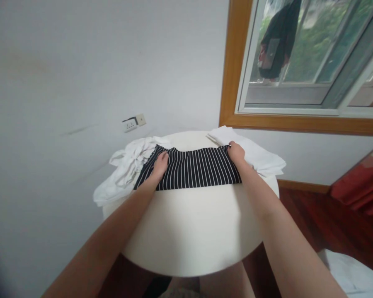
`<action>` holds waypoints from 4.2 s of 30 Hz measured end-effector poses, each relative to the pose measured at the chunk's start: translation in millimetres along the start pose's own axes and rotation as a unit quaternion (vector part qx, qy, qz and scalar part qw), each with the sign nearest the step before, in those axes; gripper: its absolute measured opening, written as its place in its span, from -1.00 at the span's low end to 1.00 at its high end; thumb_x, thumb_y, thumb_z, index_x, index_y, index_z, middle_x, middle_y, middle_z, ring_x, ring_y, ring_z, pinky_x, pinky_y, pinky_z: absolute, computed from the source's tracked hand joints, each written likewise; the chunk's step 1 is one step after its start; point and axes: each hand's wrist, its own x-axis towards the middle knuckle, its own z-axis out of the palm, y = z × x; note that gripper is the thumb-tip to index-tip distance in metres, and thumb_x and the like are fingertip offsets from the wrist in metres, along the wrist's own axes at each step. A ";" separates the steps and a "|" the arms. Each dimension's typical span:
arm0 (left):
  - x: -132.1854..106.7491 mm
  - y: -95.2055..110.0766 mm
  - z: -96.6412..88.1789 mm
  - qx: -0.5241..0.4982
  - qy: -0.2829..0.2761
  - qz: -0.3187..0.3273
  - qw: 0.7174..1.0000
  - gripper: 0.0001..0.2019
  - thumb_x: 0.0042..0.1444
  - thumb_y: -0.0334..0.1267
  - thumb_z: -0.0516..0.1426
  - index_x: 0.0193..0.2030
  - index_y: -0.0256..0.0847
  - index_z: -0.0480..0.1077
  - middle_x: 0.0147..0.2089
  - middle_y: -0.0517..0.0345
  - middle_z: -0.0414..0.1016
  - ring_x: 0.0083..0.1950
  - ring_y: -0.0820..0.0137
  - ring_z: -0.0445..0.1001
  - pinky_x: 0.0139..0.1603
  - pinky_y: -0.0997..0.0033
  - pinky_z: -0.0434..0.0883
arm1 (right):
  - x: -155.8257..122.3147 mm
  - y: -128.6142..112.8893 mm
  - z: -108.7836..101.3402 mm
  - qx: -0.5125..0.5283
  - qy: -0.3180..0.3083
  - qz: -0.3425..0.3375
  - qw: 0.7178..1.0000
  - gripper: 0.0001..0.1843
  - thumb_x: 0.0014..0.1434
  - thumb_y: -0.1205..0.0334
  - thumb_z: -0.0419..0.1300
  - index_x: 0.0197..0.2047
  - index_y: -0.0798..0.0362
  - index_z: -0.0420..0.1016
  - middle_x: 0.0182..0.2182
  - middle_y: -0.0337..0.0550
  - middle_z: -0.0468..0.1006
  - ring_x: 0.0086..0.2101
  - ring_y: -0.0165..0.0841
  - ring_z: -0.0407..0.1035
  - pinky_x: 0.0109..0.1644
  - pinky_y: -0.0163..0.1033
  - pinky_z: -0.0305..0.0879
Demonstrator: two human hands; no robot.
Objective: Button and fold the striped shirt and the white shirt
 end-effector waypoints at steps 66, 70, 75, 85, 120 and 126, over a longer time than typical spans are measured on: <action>-13.1 -1.8 -49.2 0.507 -0.048 0.011 0.861 -0.61 0.18 -0.17 0.02 0.03 -0.41 0.37 -0.06 -0.27 0.50 0.01 0.06 0.46 0.02 0.19 0.36 | -39.5 26.8 24.8 0.091 -0.052 -0.037 0.994 -0.63 0.20 0.05 0.15 -0.09 0.19 0.46 -0.15 0.10 0.57 -0.13 -0.17 0.45 -0.04 -0.20 0.30; -12.0 -6.5 -53.2 0.500 -0.033 -0.029 0.865 -0.54 0.18 -0.07 0.07 0.05 -0.45 0.33 -0.01 -0.34 0.47 0.03 0.04 0.48 -0.01 0.21 0.38 | -39.1 26.7 30.0 0.140 -0.032 0.012 0.990 -0.40 0.15 -0.01 0.21 0.11 0.25 0.32 0.00 0.19 0.50 -0.02 -0.12 0.41 0.02 -0.15 0.30; -8.7 -14.4 -53.8 0.454 -0.087 -0.016 0.886 -0.44 0.17 0.14 0.02 0.02 -0.36 0.37 0.02 -0.31 0.49 0.05 0.01 0.48 -0.03 0.18 0.41 | -46.2 22.2 24.4 0.116 -0.074 0.018 0.990 -0.26 0.16 -0.23 0.11 0.14 0.26 0.30 0.05 0.28 0.46 0.06 -0.04 0.36 0.10 -0.05 0.27; -5.4 -9.7 -49.2 0.425 -0.092 0.042 0.899 -0.63 0.20 -0.12 0.03 -0.02 -0.34 0.44 -0.01 -0.24 0.53 0.06 0.05 0.49 0.03 0.23 0.41 | -44.1 18.8 17.6 0.045 -0.063 -0.044 0.996 -0.53 0.19 0.02 0.18 -0.04 0.29 0.48 0.04 0.29 0.45 0.04 -0.06 0.37 0.14 -0.10 0.24; -49.1 77.6 28.0 -0.210 -0.445 -0.304 0.816 -0.55 -0.21 -0.38 0.25 -0.08 -0.22 0.37 -0.24 0.07 0.60 -0.16 0.23 0.57 -0.03 0.20 0.49 | -131.5 111.1 -161.9 0.552 -0.009 0.147 0.821 -0.47 -0.20 0.15 0.48 -0.10 0.00 0.54 -0.24 -0.01 0.63 -0.31 -0.09 0.54 -0.26 -0.05 0.56; 23.7 135.1 84.8 -0.171 -0.447 -0.178 0.860 -0.76 -0.01 -0.30 0.15 -0.18 -0.34 0.44 -0.22 -0.09 0.59 -0.12 0.23 0.55 0.04 0.23 0.46 | -87.4 123.4 -175.5 0.587 0.135 0.132 0.787 -0.49 -0.17 0.19 0.45 -0.08 0.02 0.55 -0.19 -0.05 0.63 -0.26 -0.15 0.54 -0.21 -0.13 0.53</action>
